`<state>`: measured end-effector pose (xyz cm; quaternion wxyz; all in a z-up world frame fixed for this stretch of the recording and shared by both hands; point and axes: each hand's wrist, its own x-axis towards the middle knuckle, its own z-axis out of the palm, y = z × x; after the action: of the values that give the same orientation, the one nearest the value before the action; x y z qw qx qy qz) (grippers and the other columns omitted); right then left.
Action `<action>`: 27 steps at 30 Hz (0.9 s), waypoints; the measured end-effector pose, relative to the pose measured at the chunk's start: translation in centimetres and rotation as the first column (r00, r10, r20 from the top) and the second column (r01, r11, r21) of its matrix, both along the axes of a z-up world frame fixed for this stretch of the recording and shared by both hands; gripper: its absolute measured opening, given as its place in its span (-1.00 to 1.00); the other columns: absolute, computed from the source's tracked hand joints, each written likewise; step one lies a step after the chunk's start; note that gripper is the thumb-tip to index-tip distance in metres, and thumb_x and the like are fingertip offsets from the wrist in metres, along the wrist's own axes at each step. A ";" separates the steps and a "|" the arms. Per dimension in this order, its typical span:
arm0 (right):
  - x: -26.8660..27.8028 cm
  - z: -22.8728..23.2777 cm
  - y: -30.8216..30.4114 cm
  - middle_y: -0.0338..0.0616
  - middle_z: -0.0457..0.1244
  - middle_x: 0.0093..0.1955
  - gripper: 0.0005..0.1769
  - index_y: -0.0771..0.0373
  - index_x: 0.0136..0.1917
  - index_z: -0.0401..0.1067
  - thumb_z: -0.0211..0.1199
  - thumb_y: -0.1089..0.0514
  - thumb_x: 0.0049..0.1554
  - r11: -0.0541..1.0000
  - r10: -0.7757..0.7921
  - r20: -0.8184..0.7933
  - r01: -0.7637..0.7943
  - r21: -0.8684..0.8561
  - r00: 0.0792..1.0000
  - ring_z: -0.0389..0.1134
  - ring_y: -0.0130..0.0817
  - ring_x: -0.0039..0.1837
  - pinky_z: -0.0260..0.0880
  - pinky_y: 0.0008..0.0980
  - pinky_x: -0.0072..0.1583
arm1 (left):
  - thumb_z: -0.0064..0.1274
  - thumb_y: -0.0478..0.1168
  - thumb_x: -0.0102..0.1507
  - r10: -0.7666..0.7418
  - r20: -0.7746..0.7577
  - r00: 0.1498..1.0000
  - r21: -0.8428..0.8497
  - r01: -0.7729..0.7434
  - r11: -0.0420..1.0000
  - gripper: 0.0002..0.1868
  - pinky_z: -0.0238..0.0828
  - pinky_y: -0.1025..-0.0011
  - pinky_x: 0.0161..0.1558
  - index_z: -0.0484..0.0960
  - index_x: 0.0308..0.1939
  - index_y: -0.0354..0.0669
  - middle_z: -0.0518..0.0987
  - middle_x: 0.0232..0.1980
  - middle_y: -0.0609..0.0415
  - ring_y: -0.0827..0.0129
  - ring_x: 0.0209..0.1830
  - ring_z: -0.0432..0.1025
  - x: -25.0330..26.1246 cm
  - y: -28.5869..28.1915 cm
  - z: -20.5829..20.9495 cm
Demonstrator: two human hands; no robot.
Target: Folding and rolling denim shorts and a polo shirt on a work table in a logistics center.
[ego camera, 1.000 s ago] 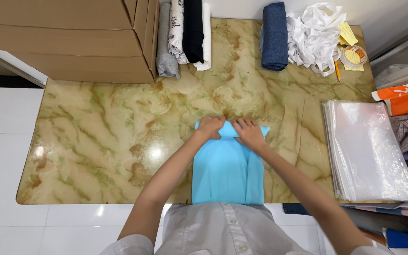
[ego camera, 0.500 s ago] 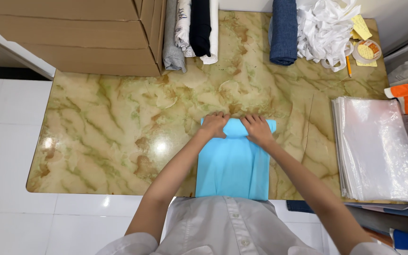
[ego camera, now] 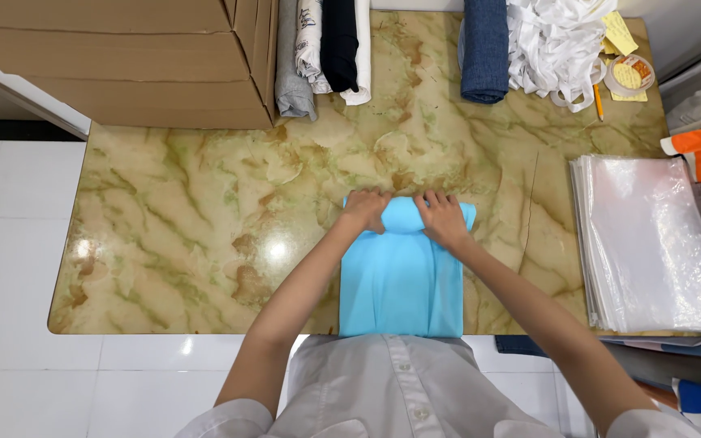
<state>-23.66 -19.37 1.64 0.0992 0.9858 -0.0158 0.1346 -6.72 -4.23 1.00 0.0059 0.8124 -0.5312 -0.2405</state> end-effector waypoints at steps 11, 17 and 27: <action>2.1 4.8 -1.9 0.11 0.33 0.23 0.03 -0.02 0.48 0.15 0.45 -0.23 -0.19 0.830 0.055 -0.703 0.360 0.427 0.709 0.34 0.24 0.28 0.34 0.16 0.29 | 0.32 -0.19 -0.04 0.202 0.553 0.808 -0.579 0.199 0.791 -0.40 0.35 0.05 -0.06 0.44 0.05 -0.05 0.44 -0.12 0.03 0.12 -0.17 0.42 -3.0 2.4 -3.5; -0.2 -2.2 -1.6 -0.14 0.23 0.03 -0.15 0.09 0.19 0.29 0.55 -0.09 -0.33 1.000 0.007 -0.057 -0.009 -0.024 0.998 0.40 -0.04 0.07 0.39 -0.09 0.06 | 0.33 -0.15 -0.12 0.034 0.062 0.997 -0.091 -0.028 0.995 -0.13 0.38 -0.14 0.02 0.37 0.27 -0.01 0.55 0.13 -0.10 -0.15 0.07 0.51 -0.2 0.7 -2.5; 2.0 -0.9 -4.9 -0.22 0.25 0.16 -0.17 -0.07 0.29 0.27 0.44 -0.24 -0.20 0.988 -0.150 -0.258 0.150 -0.022 0.954 0.36 -0.06 0.23 0.40 0.01 0.16 | 0.05 -0.30 0.26 0.424 0.661 0.619 -0.688 0.275 0.672 -0.77 0.35 0.02 0.00 0.50 -0.02 0.04 0.42 -0.13 0.03 0.15 -0.11 0.40 -1.0 2.0 -0.4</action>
<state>-21.63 -24.30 0.72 0.1112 0.9908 -0.0774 -0.0032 -7.71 -2.27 0.55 0.1122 0.7804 -0.4893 0.3729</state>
